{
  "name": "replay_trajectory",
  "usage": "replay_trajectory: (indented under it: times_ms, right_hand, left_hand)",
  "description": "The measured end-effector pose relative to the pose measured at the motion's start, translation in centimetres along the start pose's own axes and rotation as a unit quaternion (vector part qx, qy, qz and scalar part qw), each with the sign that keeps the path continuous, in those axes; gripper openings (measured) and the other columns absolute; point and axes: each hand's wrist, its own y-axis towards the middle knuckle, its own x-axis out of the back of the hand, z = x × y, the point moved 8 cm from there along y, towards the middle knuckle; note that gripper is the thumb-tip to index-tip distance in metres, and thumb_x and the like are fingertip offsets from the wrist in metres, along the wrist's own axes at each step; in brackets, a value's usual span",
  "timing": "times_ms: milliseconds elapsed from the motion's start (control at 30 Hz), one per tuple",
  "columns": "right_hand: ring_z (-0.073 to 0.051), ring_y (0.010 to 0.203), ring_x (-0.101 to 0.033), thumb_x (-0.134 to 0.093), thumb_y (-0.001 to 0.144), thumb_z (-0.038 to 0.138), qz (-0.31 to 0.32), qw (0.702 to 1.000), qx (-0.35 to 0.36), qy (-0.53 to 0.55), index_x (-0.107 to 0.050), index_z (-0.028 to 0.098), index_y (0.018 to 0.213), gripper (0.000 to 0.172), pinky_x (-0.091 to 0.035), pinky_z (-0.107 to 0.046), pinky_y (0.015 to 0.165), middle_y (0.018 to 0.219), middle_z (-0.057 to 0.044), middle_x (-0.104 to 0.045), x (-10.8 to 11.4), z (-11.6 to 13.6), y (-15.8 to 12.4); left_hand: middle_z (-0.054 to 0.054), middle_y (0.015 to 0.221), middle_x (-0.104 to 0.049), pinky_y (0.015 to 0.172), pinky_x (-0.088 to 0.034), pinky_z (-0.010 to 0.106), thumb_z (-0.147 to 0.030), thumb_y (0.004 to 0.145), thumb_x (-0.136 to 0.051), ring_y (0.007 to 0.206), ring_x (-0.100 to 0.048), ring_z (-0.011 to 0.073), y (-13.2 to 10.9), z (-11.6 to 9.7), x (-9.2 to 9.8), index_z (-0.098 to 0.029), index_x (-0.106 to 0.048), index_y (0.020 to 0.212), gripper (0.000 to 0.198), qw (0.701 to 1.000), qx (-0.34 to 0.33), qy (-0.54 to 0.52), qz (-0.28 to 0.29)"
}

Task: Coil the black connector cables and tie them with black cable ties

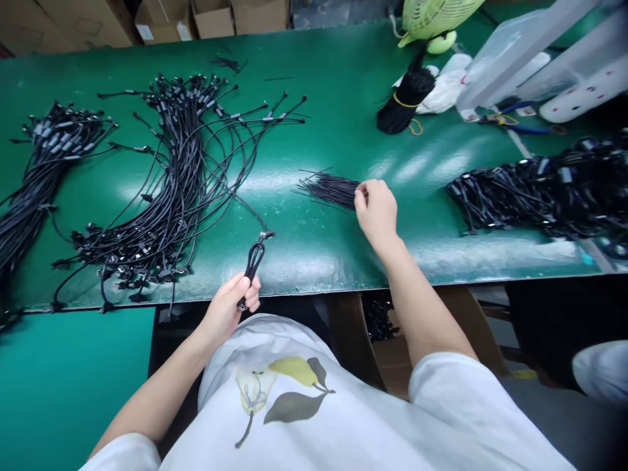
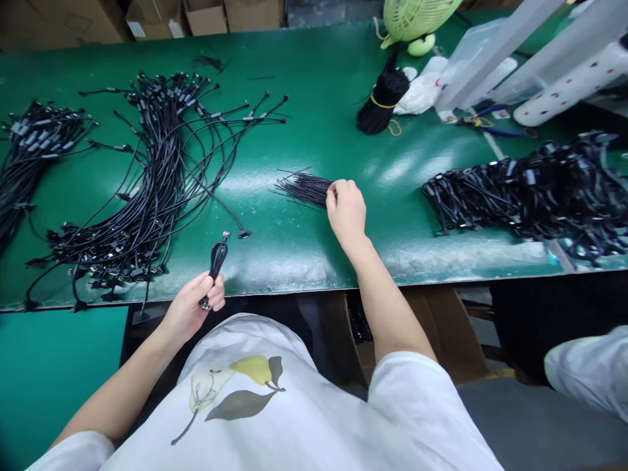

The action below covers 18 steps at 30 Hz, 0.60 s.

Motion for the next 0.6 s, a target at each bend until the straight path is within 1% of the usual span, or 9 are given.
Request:
replay_trajectory:
  times_ms: [100,167,233,300,400,433,500,567,600]
  right_hand:
    - [-0.018,0.081,-0.056,-0.05,0.089,0.024,0.112,0.978,0.038,0.172,-0.059,0.019,0.087,0.011,-0.044,-0.031,0.078,0.087,-0.006,-0.062,-1.3,7.0,-4.6]
    - [-0.015,0.079,-0.057,-0.052,0.09,0.026,0.217,0.932,0.067,0.281,-0.06,0.019,0.087,0.011,-0.045,-0.027,0.074,0.084,-0.003,-0.063,-2.8,12.2,-8.7]
    - [-0.013,0.073,-0.057,-0.05,0.093,0.026,0.268,0.9,0.09,0.331,-0.06,0.018,0.09,0.013,-0.045,-0.024,0.068,0.082,-0.002,-0.062,-3.7,16.0,-12.1]
    - [-0.012,0.071,-0.056,-0.047,0.095,0.023,0.254,0.905,0.135,0.313,-0.061,0.017,0.095,0.016,-0.045,-0.023,0.065,0.083,-0.003,-0.062,-3.5,18.3,-13.9]
    - [-0.014,0.072,-0.056,-0.045,0.096,0.017,0.143,0.93,0.293,0.168,-0.064,0.015,0.096,0.02,-0.044,-0.026,0.068,0.079,-0.005,-0.062,-1.6,20.7,-14.6]
    - [-0.015,0.075,-0.057,-0.043,0.095,0.015,0.103,0.918,0.364,0.115,-0.065,0.015,0.095,0.021,-0.043,-0.028,0.07,0.08,-0.006,-0.063,-1.0,21.7,-14.8]
    - [-0.018,0.089,-0.058,-0.041,0.094,0.01,0.054,0.861,0.504,0.04,-0.065,0.013,0.098,0.025,-0.042,-0.032,0.078,0.093,-0.009,-0.066,-0.3,23.5,-15.6]
    - [-0.02,0.1,-0.056,-0.038,0.094,0.008,0.049,0.8,0.598,-0.003,-0.064,0.011,0.097,0.027,-0.041,-0.034,0.084,0.108,-0.013,-0.064,-0.2,24.8,-16.3]
    - [-0.02,0.097,-0.056,-0.037,0.094,0.008,0.059,0.78,0.623,-0.025,-0.064,0.011,0.093,0.027,-0.041,-0.034,0.082,0.105,-0.013,-0.064,-0.4,25.2,-16.4]
  left_hand:
    - [-0.005,0.064,-0.039,0.052,-0.033,0.021,-0.04,0.083,-0.068,0.054,-0.036,0.0066,0.3,-0.1,-0.7,-0.014,-0.06,0.109,0.037,0.999,-0.017,-0.027,0.018]
    - [-0.006,0.064,-0.04,0.053,-0.034,0.021,-0.04,0.084,-0.067,0.054,-0.036,0.0071,0.5,-0.2,-1.0,-0.017,-0.054,0.124,0.048,0.999,-0.03,-0.036,0.025]
    - [-0.006,0.065,-0.039,0.054,-0.034,0.021,-0.04,0.086,-0.065,0.055,-0.036,0.0071,0.6,-0.3,-0.9,-0.017,-0.053,0.126,0.048,0.998,-0.046,-0.03,0.019]
    - [-0.006,0.065,-0.038,0.054,-0.035,0.021,-0.041,0.088,-0.061,0.055,-0.036,0.0073,0.7,-0.4,-0.1,-0.015,-0.056,0.123,0.045,0.997,-0.071,-0.004,-0.004]
    - [-0.004,0.067,-0.044,0.057,-0.037,0.023,-0.04,0.09,-0.056,0.056,-0.039,0.0087,0.8,-0.7,1.6,-0.015,-0.059,0.122,0.041,0.987,-0.111,0.109,-0.051]
    - [-0.003,0.069,-0.049,0.06,-0.039,0.025,-0.038,0.09,-0.054,0.058,-0.043,0.0101,0.7,-0.9,2.0,-0.016,-0.06,0.121,0.038,0.976,-0.126,0.167,-0.063]
    - [0.001,0.076,-0.057,0.072,-0.043,0.028,-0.031,0.089,-0.053,0.072,-0.053,0.0148,0.6,-1.5,2.5,-0.018,-0.064,0.114,0.031,0.942,-0.159,0.286,-0.079]
    - [0.002,0.075,-0.06,0.077,-0.043,0.03,-0.026,0.085,-0.053,0.081,-0.056,0.0183,0.4,-1.6,2.7,-0.019,-0.068,0.098,0.021,0.917,-0.162,0.355,-0.076]
    - [0.001,0.07,-0.058,0.074,-0.043,0.029,-0.026,0.083,-0.054,0.077,-0.056,0.0178,0.5,-1.4,2.8,-0.018,-0.067,0.089,0.016,0.921,-0.142,0.358,-0.06]
